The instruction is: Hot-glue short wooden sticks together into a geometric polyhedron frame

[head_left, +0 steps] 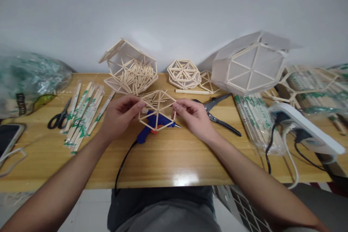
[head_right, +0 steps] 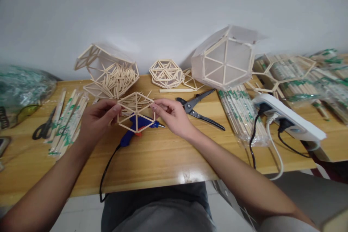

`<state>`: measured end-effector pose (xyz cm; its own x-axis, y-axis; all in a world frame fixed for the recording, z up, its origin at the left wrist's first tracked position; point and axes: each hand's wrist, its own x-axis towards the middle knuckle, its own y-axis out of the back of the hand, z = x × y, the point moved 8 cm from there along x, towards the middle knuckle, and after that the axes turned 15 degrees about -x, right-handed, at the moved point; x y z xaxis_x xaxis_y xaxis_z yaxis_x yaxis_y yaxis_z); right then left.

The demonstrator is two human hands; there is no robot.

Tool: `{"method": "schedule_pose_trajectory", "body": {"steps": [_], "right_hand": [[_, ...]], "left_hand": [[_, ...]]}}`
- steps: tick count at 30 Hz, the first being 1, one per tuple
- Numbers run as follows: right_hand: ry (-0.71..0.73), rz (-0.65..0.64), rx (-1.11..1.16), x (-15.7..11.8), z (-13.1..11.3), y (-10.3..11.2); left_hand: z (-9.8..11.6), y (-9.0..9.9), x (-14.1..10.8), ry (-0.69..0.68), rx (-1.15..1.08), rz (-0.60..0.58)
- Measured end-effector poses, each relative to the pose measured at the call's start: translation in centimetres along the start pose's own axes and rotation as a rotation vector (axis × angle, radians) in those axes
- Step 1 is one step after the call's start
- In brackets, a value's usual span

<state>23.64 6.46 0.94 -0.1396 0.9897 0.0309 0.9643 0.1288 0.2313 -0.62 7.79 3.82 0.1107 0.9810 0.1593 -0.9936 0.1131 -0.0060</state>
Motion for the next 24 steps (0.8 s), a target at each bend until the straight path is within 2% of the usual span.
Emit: {"method": "schedule_pose_trajectory", "body": {"steps": [5,11,14,24], "right_hand": [[-0.013,-0.028,0.009,0.0,0.3,-0.3],[-0.077,-0.056,0.168,0.1,0.8,-0.7],[-0.096,-0.095,0.203,0.0,0.7,-1.1],[-0.109,-0.087,0.181,-0.1,0.2,-0.9]], "left_hand": [[0.1,-0.1,-0.1,0.000,0.040,-0.021],[0.4,1.5,-0.1,-0.049,0.003,0.161],[0.8,1.7,-0.2,-0.080,0.017,0.201],[1.0,1.2,-0.4,-0.105,0.030,0.186]]}}
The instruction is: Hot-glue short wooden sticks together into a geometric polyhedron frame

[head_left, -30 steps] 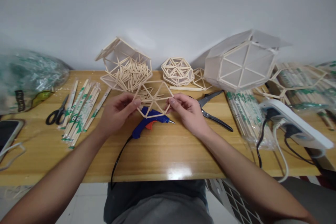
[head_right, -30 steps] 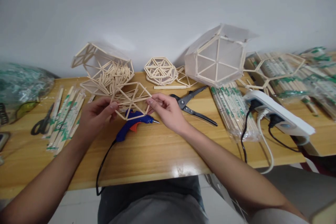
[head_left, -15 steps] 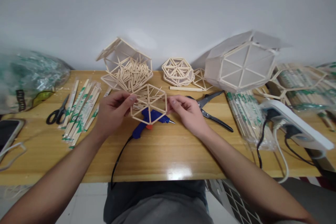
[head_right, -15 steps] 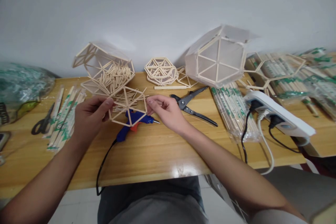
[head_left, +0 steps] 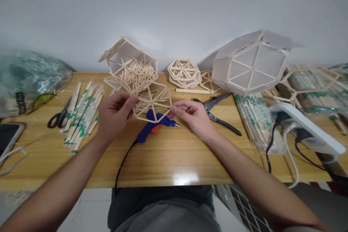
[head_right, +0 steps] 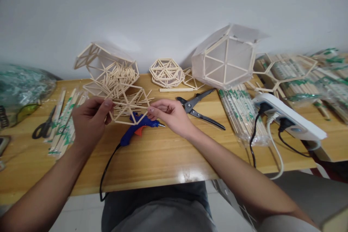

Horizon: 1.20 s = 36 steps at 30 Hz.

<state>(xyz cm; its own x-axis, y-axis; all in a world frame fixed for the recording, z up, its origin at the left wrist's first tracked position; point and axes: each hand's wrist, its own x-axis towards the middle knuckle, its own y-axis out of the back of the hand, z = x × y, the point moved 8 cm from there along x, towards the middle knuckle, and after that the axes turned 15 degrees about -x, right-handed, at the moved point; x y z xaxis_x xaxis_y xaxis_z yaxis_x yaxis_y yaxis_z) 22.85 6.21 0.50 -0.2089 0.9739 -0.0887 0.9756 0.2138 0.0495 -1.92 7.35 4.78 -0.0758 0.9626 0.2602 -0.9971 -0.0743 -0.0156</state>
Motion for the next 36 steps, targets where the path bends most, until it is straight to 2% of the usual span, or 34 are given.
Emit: {"method": "schedule_pose_trajectory", "body": {"steps": [20,25,36], "right_hand": [[0.003,0.053,0.001,0.2,0.7,0.3],[-0.046,-0.005,0.116,0.4,1.3,0.0],[-0.044,0.022,0.131,0.4,1.7,0.2]], "left_hand": [[-0.3,0.0,-0.4,-0.013,0.017,0.006],[-0.3,0.5,-0.5,-0.015,0.026,0.055],[-0.1,0.6,-0.1,-0.095,0.042,0.045]]}}
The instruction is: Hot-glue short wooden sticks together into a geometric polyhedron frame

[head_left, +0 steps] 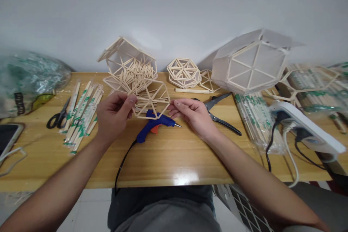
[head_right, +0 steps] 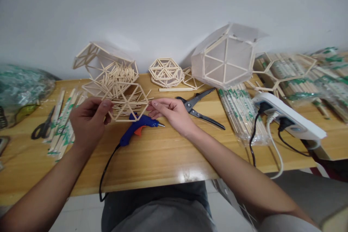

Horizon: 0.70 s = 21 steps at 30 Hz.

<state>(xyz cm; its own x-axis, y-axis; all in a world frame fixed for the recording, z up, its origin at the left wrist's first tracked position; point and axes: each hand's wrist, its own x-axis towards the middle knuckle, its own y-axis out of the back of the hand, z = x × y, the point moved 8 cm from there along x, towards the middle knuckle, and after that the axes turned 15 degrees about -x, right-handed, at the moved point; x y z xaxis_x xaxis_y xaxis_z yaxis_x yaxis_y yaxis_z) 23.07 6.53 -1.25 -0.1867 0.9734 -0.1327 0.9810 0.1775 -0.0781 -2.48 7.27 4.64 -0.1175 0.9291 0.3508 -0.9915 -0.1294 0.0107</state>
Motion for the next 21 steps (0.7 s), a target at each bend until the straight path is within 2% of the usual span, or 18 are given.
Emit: {"method": "schedule_pose_trajectory", "body": {"steps": [3,6,9,16,21], "right_hand": [[0.002,-0.009,-0.027,-0.1,-0.1,-0.1],[0.003,-0.037,-0.017,-0.3,-0.2,-0.4],[-0.001,-0.079,0.008,-0.5,-0.2,-0.7],[0.017,-0.069,0.023,-0.4,0.1,-0.6],[0.024,-0.083,0.029,-0.8,-0.1,-1.1]], "left_hand": [[0.2,0.3,-0.4,-0.079,0.072,0.020],[1.1,0.5,-1.2,-0.215,0.198,0.039],[1.8,0.2,-2.1,-0.309,0.293,0.012],[1.5,0.0,-3.0,-0.295,0.273,-0.024],[2.0,-0.9,-3.1,-0.375,0.251,-0.152]]}}
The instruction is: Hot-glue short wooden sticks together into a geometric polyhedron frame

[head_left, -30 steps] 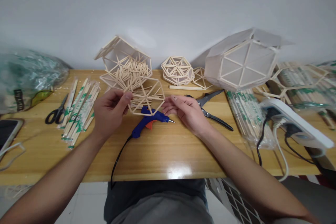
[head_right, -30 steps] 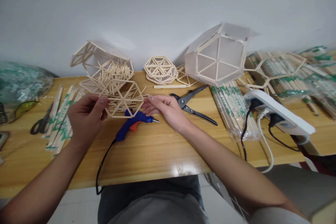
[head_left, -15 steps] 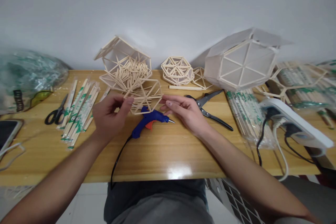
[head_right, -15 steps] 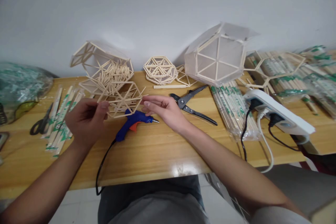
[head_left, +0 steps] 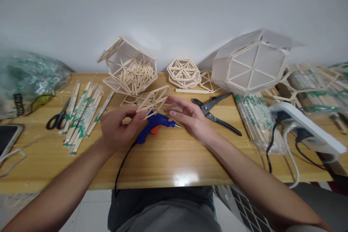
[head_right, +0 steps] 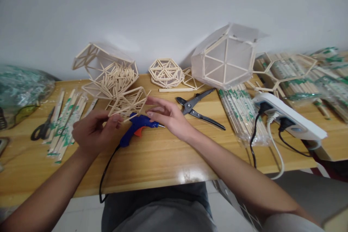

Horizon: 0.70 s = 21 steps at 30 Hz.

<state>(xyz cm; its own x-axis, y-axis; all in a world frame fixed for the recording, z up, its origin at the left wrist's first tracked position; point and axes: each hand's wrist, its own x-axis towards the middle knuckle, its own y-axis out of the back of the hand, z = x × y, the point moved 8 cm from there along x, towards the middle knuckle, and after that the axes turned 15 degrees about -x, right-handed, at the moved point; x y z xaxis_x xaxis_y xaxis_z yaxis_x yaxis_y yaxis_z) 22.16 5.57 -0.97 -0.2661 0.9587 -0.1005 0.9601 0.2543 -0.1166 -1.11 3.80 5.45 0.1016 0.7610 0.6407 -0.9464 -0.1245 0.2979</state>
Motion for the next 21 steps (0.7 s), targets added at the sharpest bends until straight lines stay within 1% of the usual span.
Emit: {"method": "schedule_pose_trajectory", "body": {"steps": [3,5,8,11,16,21], "right_hand": [[0.052,-0.001,-0.038,-0.3,-0.3,-0.2],[0.077,0.027,-0.056,-0.3,-0.5,-0.1],[0.079,0.094,-0.074,-0.1,-0.6,0.6],[0.094,0.161,-0.113,0.2,-0.8,1.4],[0.097,0.267,-0.148,0.5,-0.7,2.2],[0.079,0.296,-0.133,0.6,-0.5,2.5]], "left_hand": [[0.7,-0.1,-0.1,-0.094,0.022,-0.024],[0.7,0.0,-0.3,-0.108,0.038,-0.015],[0.0,0.2,-0.5,-0.054,0.017,0.023],[-0.5,0.4,-0.5,0.001,-0.063,0.078],[-0.6,-0.2,-0.3,0.051,-0.150,0.047],[-0.6,-0.2,-0.3,0.062,-0.180,0.046]]}}
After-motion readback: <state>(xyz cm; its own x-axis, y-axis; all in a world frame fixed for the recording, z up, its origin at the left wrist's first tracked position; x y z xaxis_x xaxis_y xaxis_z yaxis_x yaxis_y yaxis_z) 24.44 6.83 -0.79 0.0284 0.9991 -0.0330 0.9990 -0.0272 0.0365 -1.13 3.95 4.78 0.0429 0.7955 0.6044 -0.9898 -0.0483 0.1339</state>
